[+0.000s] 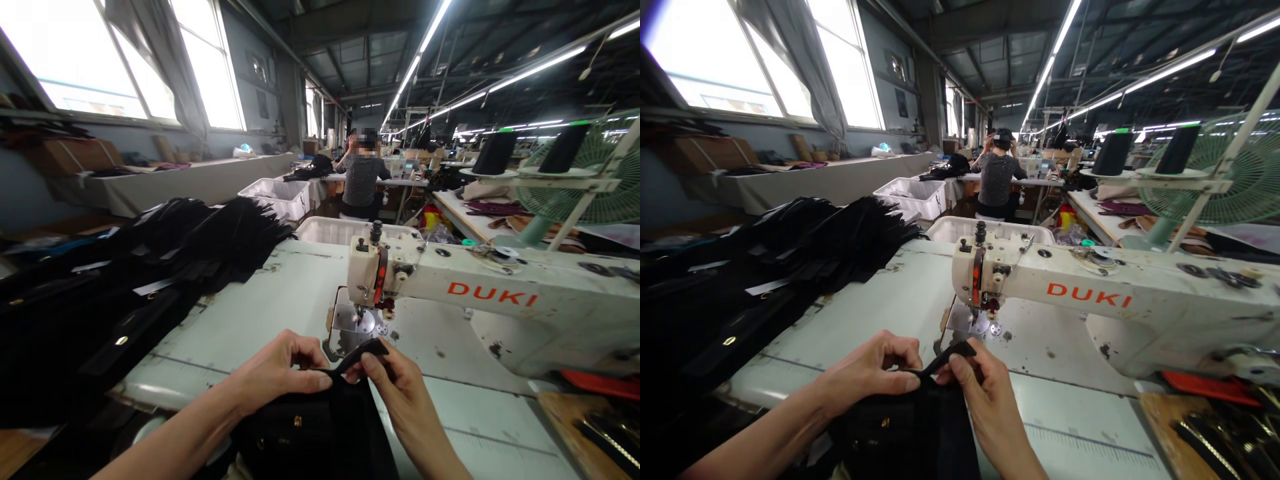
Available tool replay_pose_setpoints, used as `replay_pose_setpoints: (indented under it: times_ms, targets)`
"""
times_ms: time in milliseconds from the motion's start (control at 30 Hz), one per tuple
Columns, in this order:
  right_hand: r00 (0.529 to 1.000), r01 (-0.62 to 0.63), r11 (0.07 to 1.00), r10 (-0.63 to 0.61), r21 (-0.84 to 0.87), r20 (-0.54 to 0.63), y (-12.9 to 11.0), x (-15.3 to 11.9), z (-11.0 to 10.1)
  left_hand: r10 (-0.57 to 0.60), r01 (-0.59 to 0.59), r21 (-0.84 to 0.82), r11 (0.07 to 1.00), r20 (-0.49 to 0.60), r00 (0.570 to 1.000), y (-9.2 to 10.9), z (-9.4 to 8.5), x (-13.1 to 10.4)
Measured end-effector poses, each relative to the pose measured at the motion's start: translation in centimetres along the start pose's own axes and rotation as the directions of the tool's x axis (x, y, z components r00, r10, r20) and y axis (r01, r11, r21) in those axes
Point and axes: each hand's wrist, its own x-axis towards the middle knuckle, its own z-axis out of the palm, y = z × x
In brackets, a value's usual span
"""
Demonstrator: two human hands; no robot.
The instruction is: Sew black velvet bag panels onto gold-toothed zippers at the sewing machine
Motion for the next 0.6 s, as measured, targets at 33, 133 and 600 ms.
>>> replay_pose_setpoints:
  times_ms: [33, 133, 600]
  targets:
    - [1.000, 0.005, 1.000, -0.005, 0.026, 0.019, -0.1, 0.2, 0.1, 0.006, -0.006, 0.002, 1.000, 0.008, 1.000, 0.0, 0.0, -0.1]
    - [0.998, -0.015, 0.997, 0.010, 0.082, 0.059, 0.0, 0.4, 0.5, 0.034, -0.034, 0.079, 0.996, 0.005, 0.999, 0.3, 0.2, -0.5]
    - [0.991, -0.053, 0.965, 0.020, -0.255, -0.132, -0.5, -1.5, 1.2, 0.158, -0.039, 0.390, 0.920, -0.277, 0.948, 0.7, 1.4, -1.1]
